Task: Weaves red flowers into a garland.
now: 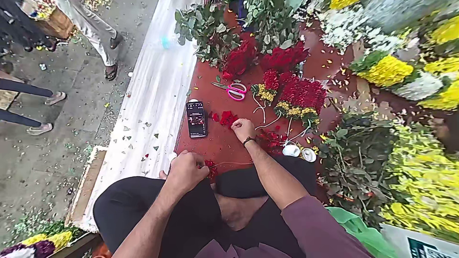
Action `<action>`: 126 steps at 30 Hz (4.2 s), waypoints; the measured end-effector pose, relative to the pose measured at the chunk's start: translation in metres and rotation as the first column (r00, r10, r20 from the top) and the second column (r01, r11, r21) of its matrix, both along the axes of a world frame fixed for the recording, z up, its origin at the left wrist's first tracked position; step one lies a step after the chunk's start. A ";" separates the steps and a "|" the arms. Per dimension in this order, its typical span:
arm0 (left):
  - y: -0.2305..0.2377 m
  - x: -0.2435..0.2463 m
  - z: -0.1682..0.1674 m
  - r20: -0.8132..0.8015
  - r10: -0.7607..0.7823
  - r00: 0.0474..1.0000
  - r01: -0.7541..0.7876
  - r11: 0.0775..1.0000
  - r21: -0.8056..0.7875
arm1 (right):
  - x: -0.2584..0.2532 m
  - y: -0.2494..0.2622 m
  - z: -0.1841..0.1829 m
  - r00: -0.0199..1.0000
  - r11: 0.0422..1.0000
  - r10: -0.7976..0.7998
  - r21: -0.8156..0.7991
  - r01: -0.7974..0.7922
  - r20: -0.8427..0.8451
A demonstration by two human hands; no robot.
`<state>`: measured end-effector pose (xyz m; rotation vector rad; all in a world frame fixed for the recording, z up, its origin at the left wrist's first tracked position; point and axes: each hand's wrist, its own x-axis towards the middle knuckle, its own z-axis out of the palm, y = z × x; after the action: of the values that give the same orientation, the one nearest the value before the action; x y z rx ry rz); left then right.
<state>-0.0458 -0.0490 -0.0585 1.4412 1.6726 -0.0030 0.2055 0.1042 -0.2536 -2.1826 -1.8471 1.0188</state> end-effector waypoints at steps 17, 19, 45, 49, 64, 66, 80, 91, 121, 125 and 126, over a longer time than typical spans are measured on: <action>-0.003 0.001 0.005 0.020 0.033 0.999 -0.033 0.999 -0.020 | 0.011 -0.053 0.107 0.607 0.965 -0.254 -0.151 0.216 -0.753; -0.003 0.002 0.004 0.018 0.023 1.000 -0.022 0.999 -0.023 | 0.014 -0.072 0.125 0.592 0.970 -0.233 -0.143 0.195 -0.772; -0.004 0.008 -0.007 -0.012 0.026 1.000 -0.027 0.998 -0.060 | 0.011 -0.085 0.137 0.631 0.991 0.057 0.120 0.057 -0.773; -0.003 0.007 -0.005 -0.017 0.034 0.999 -0.035 0.997 -0.064 | 0.006 -0.087 0.142 0.674 0.987 0.071 0.151 0.061 -0.736; -0.004 0.008 -0.007 0.229 0.024 0.973 -0.010 0.998 -0.061 | -0.026 -0.146 0.160 0.560 0.969 -0.160 -0.237 -0.066 -0.813; -0.004 0.009 -0.007 0.251 -0.002 0.968 0.013 0.999 -0.043 | -0.029 -0.147 0.154 0.596 0.976 -0.146 -0.215 -0.045 -0.790; -0.003 0.007 -0.007 0.263 0.057 0.963 -0.046 0.998 -0.045 | 0.016 -0.115 0.147 0.652 0.919 0.101 -0.180 -0.350 -0.751; 0.030 0.016 0.043 -0.237 -0.206 0.949 0.200 0.978 -0.050 | 0.008 -0.121 0.171 0.353 0.853 0.361 0.153 -0.499 -0.863; 0.006 -0.013 0.011 0.114 0.071 0.991 -0.066 0.997 -0.045 | 0.035 -0.071 0.121 0.686 0.884 0.201 -0.172 -0.434 -0.700; 0.008 -0.012 0.008 0.081 0.018 0.997 -0.013 0.998 -0.061 | 0.028 -0.011 0.061 0.975 0.995 0.054 -0.067 -0.070 -0.217; 0.008 -0.011 0.007 0.075 0.002 0.997 0.003 0.998 -0.069 | 0.025 0.002 0.045 0.987 0.998 0.047 -0.035 -0.053 -0.152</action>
<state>-0.0571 -0.0407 -0.0515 1.3735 1.5964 -0.0070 0.2305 0.1065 -0.2091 -2.0259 -1.8375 1.2043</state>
